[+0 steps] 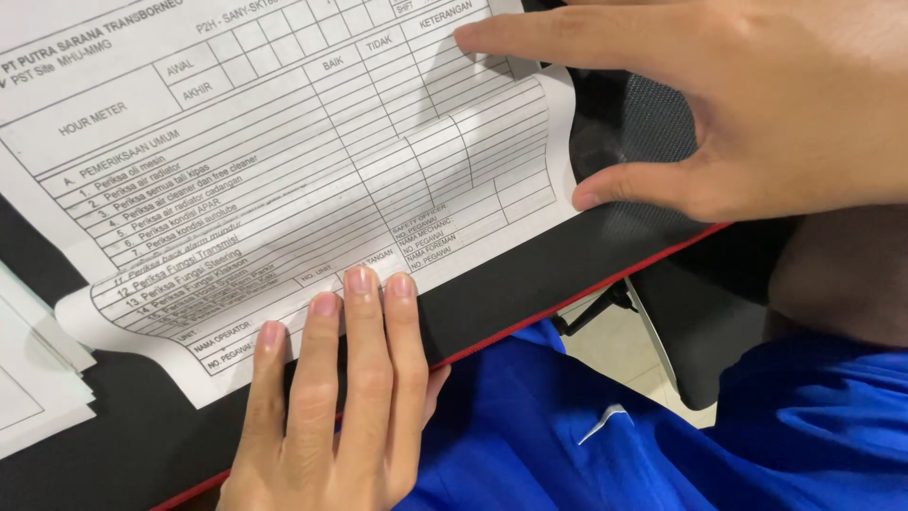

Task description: Fold printed documents and insert them into envelopes

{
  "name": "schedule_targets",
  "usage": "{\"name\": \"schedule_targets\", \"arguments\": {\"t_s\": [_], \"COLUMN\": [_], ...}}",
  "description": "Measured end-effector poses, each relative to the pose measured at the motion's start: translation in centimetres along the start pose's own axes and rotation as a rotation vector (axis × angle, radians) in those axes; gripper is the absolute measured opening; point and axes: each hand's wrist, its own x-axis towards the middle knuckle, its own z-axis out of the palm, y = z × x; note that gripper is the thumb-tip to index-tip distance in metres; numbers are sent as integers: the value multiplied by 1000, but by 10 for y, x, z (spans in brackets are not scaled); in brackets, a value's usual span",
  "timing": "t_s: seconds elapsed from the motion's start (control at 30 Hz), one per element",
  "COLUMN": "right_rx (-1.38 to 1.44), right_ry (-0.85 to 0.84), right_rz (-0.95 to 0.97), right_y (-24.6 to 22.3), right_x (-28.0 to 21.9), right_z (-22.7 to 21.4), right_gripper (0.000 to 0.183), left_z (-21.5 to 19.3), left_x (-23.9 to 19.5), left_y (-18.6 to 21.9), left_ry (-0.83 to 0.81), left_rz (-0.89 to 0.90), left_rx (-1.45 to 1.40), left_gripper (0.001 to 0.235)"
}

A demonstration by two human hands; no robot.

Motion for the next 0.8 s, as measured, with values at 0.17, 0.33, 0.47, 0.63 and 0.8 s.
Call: {"name": "schedule_targets", "arguments": {"t_s": [0.17,0.33,0.47,0.63,0.8], "right_rx": [19,17,12,-11,-21], "right_ry": [23,30,17,14,-22], "right_rz": [-10,-11,-7,6,14], "right_y": [0,1,3,4,4], "right_x": [-1,-2,-1,-1,1], "right_z": [1,1,0,-1,-4], "right_gripper": [86,86,88,88,89], "left_z": [3,2,0,-1,-2], "left_x": [-2,-1,3,4,3], "left_y": [1,0,-1,-1,-2], "left_ry": [34,25,28,35,21], "left_rz": [-19,-24,-50,-60,-56], "left_rx": [-18,-25,-33,-47,-47], "left_gripper": [58,59,59,59,58]}}
